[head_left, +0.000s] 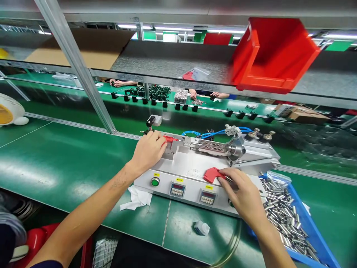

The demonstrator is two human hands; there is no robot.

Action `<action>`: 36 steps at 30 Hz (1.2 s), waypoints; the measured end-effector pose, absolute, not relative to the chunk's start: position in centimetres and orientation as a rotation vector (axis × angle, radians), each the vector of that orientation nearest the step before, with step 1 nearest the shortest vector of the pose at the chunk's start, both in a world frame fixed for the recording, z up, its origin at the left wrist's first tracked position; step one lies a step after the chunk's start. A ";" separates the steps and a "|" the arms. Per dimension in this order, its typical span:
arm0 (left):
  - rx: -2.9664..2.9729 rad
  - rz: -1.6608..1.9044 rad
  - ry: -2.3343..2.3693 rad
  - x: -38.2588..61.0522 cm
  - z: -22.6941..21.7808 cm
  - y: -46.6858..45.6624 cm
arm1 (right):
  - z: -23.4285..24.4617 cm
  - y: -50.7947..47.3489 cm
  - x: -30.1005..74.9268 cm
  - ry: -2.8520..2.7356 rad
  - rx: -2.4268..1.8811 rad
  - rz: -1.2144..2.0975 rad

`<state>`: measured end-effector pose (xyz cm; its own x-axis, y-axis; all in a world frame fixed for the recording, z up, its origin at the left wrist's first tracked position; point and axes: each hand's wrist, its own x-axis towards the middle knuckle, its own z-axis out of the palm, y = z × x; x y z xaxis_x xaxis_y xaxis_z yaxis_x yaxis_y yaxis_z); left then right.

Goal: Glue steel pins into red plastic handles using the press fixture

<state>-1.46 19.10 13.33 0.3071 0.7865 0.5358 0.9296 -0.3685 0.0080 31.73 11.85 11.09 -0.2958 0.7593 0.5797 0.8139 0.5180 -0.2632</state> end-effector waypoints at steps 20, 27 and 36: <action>-2.549 -1.032 -1.381 -4.5 4.8 8.7 | 4.7 3.5 33.0 -1.673 -1.440 0.159; -2.538 -1.031 -1.446 -4.2 5.8 9.1 | 5.0 3.9 33.3 -1.405 -1.574 0.323; -2.660 -1.204 -1.574 -4.4 6.1 9.2 | 5.4 4.2 33.7 -1.350 -1.588 0.492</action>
<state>-4.38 9.19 6.10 0.2917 0.8188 0.4944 0.6919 -0.5375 0.4820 33.75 4.17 5.37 0.3066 0.9134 0.2678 0.5268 0.0715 -0.8470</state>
